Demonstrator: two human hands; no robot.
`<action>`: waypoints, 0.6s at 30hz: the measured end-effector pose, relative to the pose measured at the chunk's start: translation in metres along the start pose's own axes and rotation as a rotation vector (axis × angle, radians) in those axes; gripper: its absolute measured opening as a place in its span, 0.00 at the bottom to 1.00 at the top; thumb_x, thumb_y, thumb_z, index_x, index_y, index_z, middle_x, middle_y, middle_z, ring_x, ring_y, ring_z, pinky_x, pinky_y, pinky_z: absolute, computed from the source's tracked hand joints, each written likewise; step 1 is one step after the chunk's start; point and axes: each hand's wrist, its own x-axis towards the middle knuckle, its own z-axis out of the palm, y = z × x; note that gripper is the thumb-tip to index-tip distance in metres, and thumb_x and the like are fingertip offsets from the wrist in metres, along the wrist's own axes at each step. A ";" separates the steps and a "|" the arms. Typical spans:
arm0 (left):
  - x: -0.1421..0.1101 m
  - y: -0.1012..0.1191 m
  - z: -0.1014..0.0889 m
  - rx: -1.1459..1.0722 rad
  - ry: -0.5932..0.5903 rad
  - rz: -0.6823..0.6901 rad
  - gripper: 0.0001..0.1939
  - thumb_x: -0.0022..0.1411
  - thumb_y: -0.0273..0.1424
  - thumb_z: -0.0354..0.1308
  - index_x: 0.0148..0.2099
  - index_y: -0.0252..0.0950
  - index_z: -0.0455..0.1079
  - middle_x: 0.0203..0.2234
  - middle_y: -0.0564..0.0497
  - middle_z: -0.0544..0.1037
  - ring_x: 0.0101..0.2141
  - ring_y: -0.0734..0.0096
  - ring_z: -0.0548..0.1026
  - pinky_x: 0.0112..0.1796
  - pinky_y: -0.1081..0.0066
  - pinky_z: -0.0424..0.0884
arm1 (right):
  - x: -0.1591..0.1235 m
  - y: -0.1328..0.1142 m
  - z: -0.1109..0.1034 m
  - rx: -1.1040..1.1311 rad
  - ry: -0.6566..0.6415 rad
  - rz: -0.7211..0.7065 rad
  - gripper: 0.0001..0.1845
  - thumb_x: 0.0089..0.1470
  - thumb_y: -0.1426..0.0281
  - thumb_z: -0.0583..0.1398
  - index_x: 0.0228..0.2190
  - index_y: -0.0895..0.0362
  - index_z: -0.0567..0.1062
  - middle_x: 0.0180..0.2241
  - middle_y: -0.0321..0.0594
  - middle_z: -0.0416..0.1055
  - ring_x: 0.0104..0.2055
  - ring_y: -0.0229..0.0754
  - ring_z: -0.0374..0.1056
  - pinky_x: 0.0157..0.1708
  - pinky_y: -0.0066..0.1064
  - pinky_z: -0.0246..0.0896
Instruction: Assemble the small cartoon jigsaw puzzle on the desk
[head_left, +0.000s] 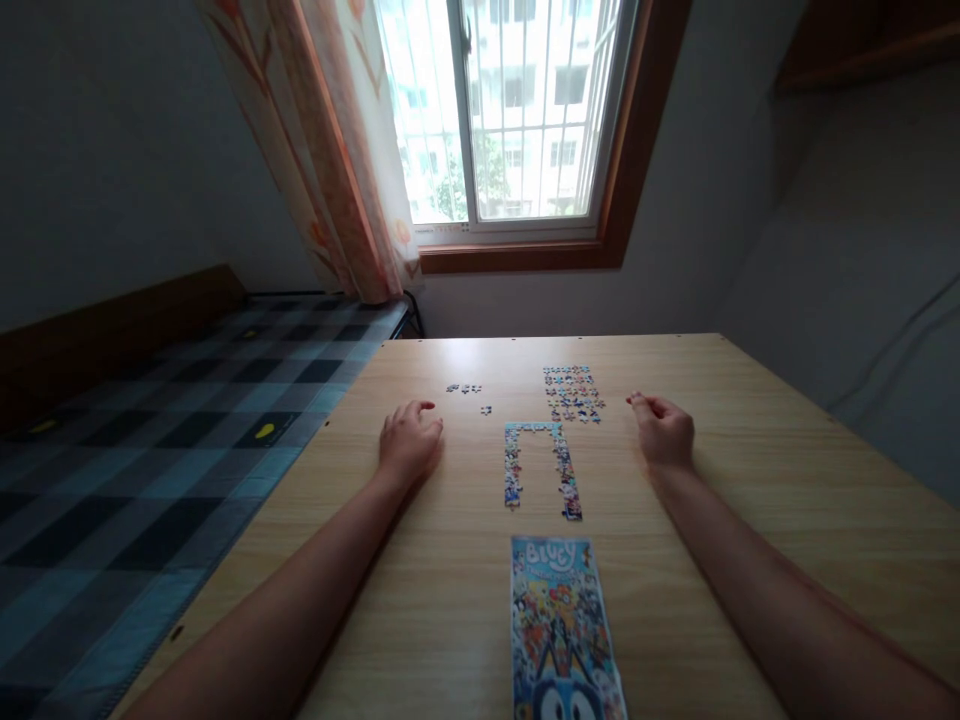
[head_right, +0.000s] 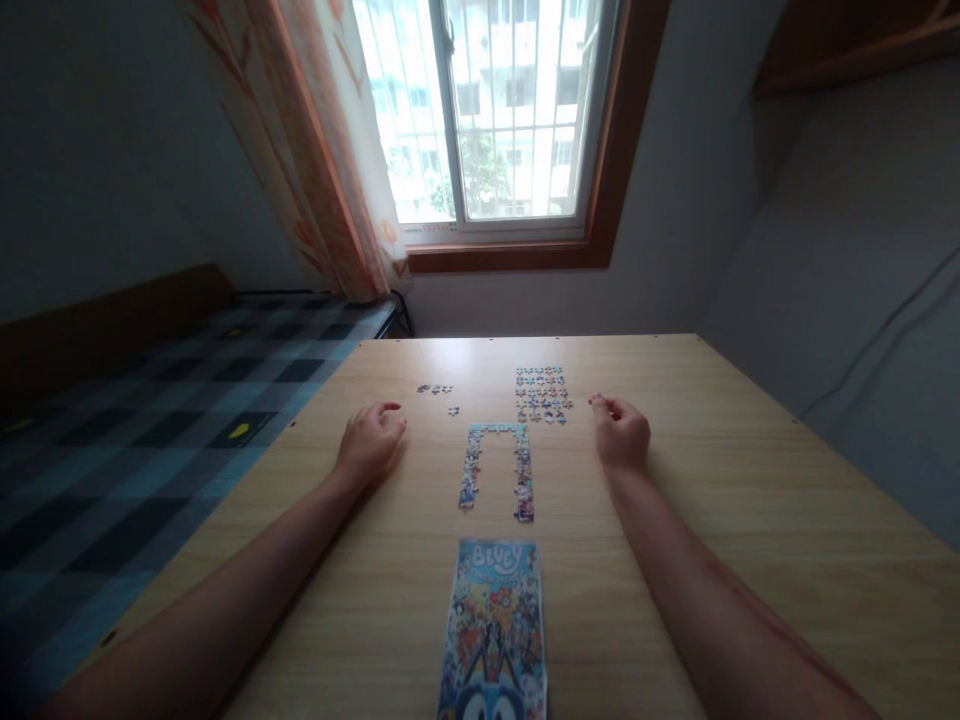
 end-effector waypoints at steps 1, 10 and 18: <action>-0.002 0.003 0.000 0.068 -0.027 0.014 0.19 0.61 0.36 0.55 0.53 0.37 0.73 0.51 0.42 0.77 0.53 0.53 0.71 0.57 0.59 0.64 | -0.001 -0.001 0.000 0.004 0.004 0.008 0.23 0.50 0.52 0.61 0.30 0.59 0.83 0.31 0.47 0.81 0.34 0.50 0.74 0.37 0.36 0.65; 0.004 0.023 0.013 0.366 -0.196 0.048 0.29 0.70 0.43 0.44 0.70 0.42 0.58 0.70 0.40 0.55 0.69 0.49 0.51 0.65 0.43 0.47 | -0.004 -0.006 -0.001 -0.035 -0.029 -0.010 0.23 0.51 0.51 0.60 0.29 0.58 0.83 0.29 0.47 0.80 0.33 0.49 0.73 0.35 0.36 0.63; 0.025 0.035 0.025 0.361 -0.159 0.165 0.25 0.70 0.41 0.46 0.66 0.48 0.66 0.71 0.44 0.53 0.70 0.45 0.47 0.64 0.39 0.45 | -0.004 -0.009 0.000 -0.073 -0.025 -0.003 0.26 0.51 0.48 0.59 0.29 0.58 0.83 0.30 0.48 0.80 0.32 0.50 0.72 0.33 0.35 0.60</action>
